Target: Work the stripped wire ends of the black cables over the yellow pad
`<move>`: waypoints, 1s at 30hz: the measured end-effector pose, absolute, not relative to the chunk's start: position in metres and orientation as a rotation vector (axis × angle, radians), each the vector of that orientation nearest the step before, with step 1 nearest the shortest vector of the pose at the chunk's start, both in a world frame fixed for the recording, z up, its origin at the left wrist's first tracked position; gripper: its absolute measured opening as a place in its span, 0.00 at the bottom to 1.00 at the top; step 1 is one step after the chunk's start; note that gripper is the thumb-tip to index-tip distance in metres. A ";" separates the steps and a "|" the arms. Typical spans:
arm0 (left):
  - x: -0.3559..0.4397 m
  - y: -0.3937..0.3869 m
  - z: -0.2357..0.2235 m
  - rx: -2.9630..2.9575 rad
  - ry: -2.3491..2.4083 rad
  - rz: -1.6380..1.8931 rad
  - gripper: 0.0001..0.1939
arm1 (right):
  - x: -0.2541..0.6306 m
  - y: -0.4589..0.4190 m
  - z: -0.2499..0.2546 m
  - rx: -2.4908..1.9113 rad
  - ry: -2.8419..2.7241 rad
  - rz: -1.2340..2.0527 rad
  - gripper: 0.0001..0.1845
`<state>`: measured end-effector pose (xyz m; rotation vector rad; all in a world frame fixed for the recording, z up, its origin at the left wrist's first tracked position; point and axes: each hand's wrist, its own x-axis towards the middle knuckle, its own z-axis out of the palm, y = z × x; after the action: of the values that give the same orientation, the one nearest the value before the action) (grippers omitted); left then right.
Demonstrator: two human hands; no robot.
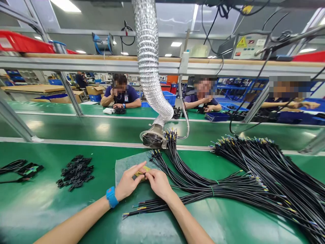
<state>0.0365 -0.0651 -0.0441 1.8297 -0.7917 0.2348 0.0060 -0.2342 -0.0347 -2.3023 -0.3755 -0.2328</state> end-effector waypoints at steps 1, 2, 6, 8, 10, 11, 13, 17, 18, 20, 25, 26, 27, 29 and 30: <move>0.038 -0.065 -0.043 1.839 -0.757 0.232 0.24 | 0.007 -0.235 -0.032 -2.303 -0.368 -0.218 0.19; 0.039 -0.065 -0.042 1.847 -0.717 0.227 0.24 | 0.007 -0.237 -0.029 -2.309 -0.360 -0.216 0.19; 0.042 -0.067 -0.037 1.850 -0.588 0.204 0.24 | 0.007 -0.244 -0.021 -2.306 -0.323 -0.241 0.11; 0.042 -0.067 -0.037 1.850 -0.579 0.193 0.24 | 0.006 -0.246 -0.020 -2.315 -0.324 -0.245 0.11; 0.040 -0.066 -0.037 1.855 -0.604 0.191 0.25 | 0.005 -0.245 -0.022 -2.366 -0.350 -0.256 0.13; 0.039 -0.066 -0.037 1.858 -0.623 0.196 0.25 | 0.005 -0.245 -0.023 -2.389 -0.370 -0.259 0.14; 0.036 -0.066 -0.038 1.865 -0.670 0.212 0.26 | 0.005 -0.243 -0.025 -2.397 -0.401 -0.242 0.15; 0.034 -0.065 -0.040 1.865 -0.775 0.234 0.26 | 0.006 -0.242 -0.029 -2.279 -0.384 -0.117 0.17; 0.034 -0.064 -0.040 1.862 -0.795 0.233 0.26 | 0.007 -0.243 -0.030 -2.236 -0.378 -0.082 0.17; 0.034 -0.064 -0.039 1.856 -0.826 0.223 0.27 | 0.008 -0.245 -0.030 -2.162 -0.376 -0.031 0.18; 0.035 -0.062 -0.031 1.843 -0.832 0.232 0.27 | 0.007 -0.247 -0.026 -2.112 -0.380 -0.116 0.17; 0.035 -0.062 -0.030 1.830 -0.813 0.229 0.26 | 0.007 -0.247 -0.024 -2.128 -0.389 -0.165 0.17; 0.036 -0.062 -0.030 1.811 -0.784 0.208 0.26 | 0.006 -0.247 -0.023 -2.151 -0.402 -0.213 0.16; 0.037 -0.062 -0.031 1.749 -0.691 0.104 0.23 | 0.004 -0.246 -0.021 -2.216 -0.433 -0.291 0.16; 0.038 -0.063 -0.033 1.709 -0.637 0.036 0.22 | 0.003 -0.246 -0.021 -2.251 -0.450 -0.322 0.16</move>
<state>0.0380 -0.0629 -0.0331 1.7088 -0.6371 0.0364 0.0033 -0.2461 -0.0207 -2.2507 -0.4497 -0.3221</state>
